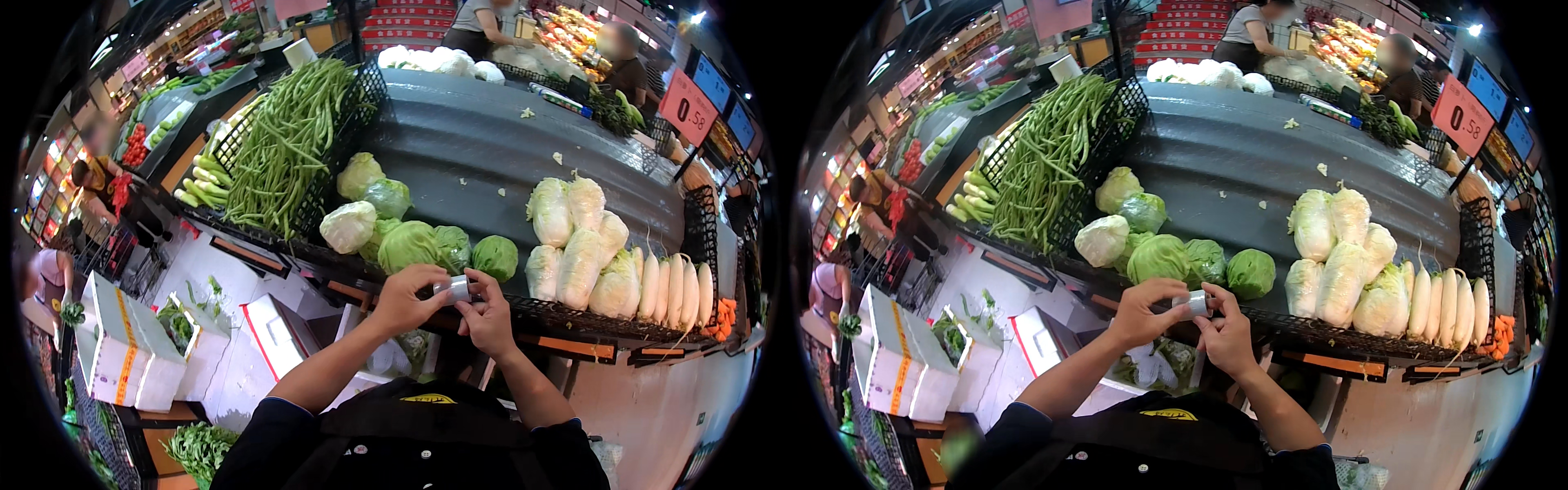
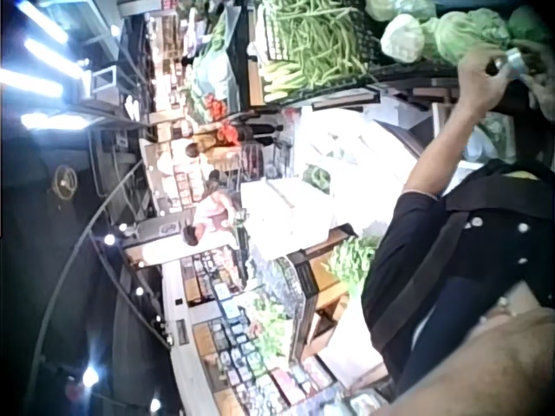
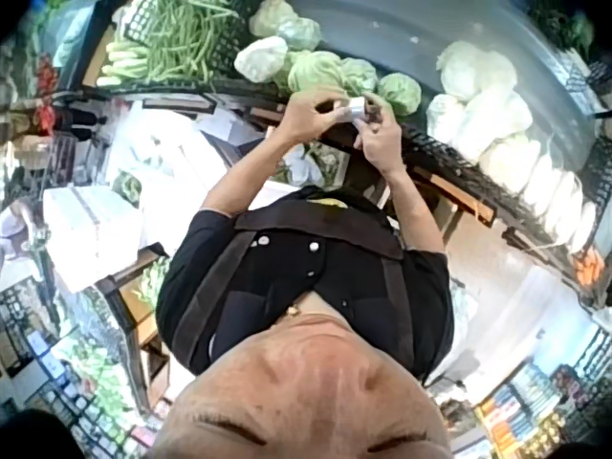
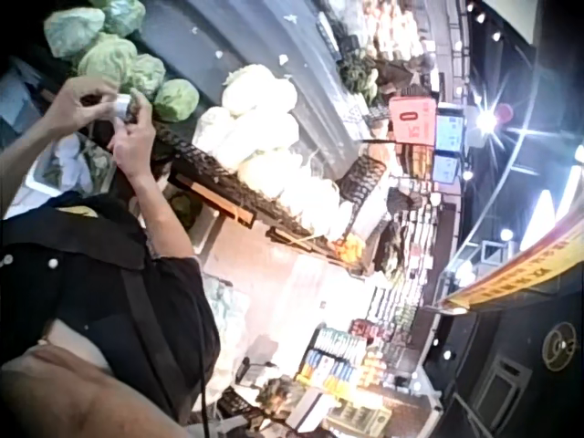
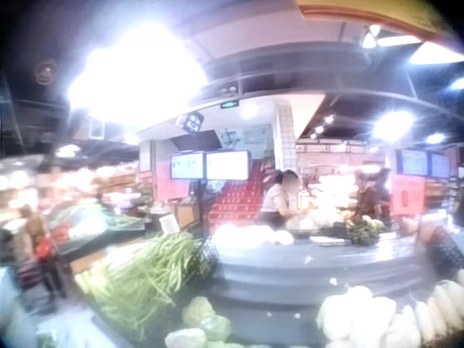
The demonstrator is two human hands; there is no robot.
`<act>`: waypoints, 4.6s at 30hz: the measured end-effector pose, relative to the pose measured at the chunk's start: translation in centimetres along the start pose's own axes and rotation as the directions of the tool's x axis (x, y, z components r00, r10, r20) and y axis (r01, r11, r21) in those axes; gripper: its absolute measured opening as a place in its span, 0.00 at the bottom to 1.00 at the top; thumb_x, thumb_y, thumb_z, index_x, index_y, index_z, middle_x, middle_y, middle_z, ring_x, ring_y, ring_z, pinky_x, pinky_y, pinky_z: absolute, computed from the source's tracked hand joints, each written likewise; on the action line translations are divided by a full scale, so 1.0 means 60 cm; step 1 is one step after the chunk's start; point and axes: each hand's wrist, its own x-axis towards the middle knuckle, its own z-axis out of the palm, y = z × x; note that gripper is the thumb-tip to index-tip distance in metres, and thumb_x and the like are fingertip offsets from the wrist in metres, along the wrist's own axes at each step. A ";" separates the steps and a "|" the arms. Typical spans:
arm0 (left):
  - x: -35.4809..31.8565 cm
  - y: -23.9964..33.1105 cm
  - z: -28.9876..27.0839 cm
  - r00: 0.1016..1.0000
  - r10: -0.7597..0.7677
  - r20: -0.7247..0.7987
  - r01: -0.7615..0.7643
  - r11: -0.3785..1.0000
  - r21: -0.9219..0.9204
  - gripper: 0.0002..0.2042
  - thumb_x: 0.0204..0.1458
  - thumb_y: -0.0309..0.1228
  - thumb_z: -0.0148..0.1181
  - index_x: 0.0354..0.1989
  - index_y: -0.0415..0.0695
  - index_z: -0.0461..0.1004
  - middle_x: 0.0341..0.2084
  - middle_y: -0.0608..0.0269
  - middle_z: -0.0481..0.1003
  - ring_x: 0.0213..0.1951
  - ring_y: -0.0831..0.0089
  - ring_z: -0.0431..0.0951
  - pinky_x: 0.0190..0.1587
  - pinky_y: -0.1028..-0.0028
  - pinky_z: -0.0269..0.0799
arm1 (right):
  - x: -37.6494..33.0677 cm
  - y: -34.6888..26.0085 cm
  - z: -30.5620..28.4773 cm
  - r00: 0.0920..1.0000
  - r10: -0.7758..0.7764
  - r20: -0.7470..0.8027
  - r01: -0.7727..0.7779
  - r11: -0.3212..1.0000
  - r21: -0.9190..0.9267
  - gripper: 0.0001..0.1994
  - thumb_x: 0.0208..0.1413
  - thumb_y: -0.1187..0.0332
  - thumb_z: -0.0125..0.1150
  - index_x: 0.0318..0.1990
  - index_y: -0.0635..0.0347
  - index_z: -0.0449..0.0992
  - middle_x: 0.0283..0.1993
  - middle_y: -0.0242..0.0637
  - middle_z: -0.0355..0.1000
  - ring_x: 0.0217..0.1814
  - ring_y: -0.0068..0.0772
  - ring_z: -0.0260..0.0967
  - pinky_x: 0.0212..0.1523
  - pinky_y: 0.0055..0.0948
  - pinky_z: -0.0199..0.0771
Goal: The person removes cabbage from protective netting and places it on a produce display rack, using a knife to trim away loose outer leaves and then applying tape to the cabbage.
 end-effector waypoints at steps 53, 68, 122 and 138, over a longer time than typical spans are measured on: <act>0.063 -0.144 -0.076 0.981 0.109 0.162 -0.171 0.883 0.438 0.47 0.29 0.38 0.75 0.62 0.48 0.55 0.57 0.40 0.59 0.58 0.42 0.61 0.59 0.56 0.62 | 0.088 0.177 -0.087 0.272 0.481 0.834 -0.795 0.601 -0.087 0.39 0.44 0.74 0.68 0.66 0.61 0.55 0.42 0.44 0.74 0.14 0.24 0.63 0.16 0.21 0.64; -0.014 0.077 -0.131 0.961 -0.241 0.138 0.150 0.870 0.470 0.43 0.28 0.40 0.74 0.56 0.42 0.58 0.50 0.47 0.65 0.50 0.50 0.70 0.49 0.61 0.70 | 0.191 -0.112 -0.023 0.478 -0.298 0.826 -0.630 0.539 0.559 0.47 0.52 0.66 0.61 0.70 0.62 0.31 0.61 0.77 0.48 0.15 0.22 0.66 0.14 0.19 0.64; -0.070 -0.196 -0.073 0.952 -0.124 -0.278 0.218 0.916 0.338 0.15 0.43 0.25 0.59 0.41 0.44 0.78 0.47 0.53 0.73 0.55 0.53 0.68 0.57 0.62 0.64 | 0.167 0.140 0.066 0.954 -0.214 0.208 0.297 0.599 -0.744 0.20 0.49 0.72 0.61 0.52 0.54 0.68 0.54 0.46 0.65 0.52 0.50 0.69 0.47 0.42 0.72; -0.210 -0.250 -0.130 0.585 -0.676 0.448 0.764 0.645 -0.025 0.13 0.51 0.24 0.57 0.46 0.37 0.75 0.30 0.61 0.78 0.25 0.80 0.75 0.23 0.83 0.66 | -0.302 0.065 0.033 0.687 -0.535 -0.492 -0.212 0.500 -0.840 0.08 0.45 0.74 0.61 0.35 0.58 0.75 0.33 0.36 0.72 0.38 0.42 0.71 0.38 0.36 0.74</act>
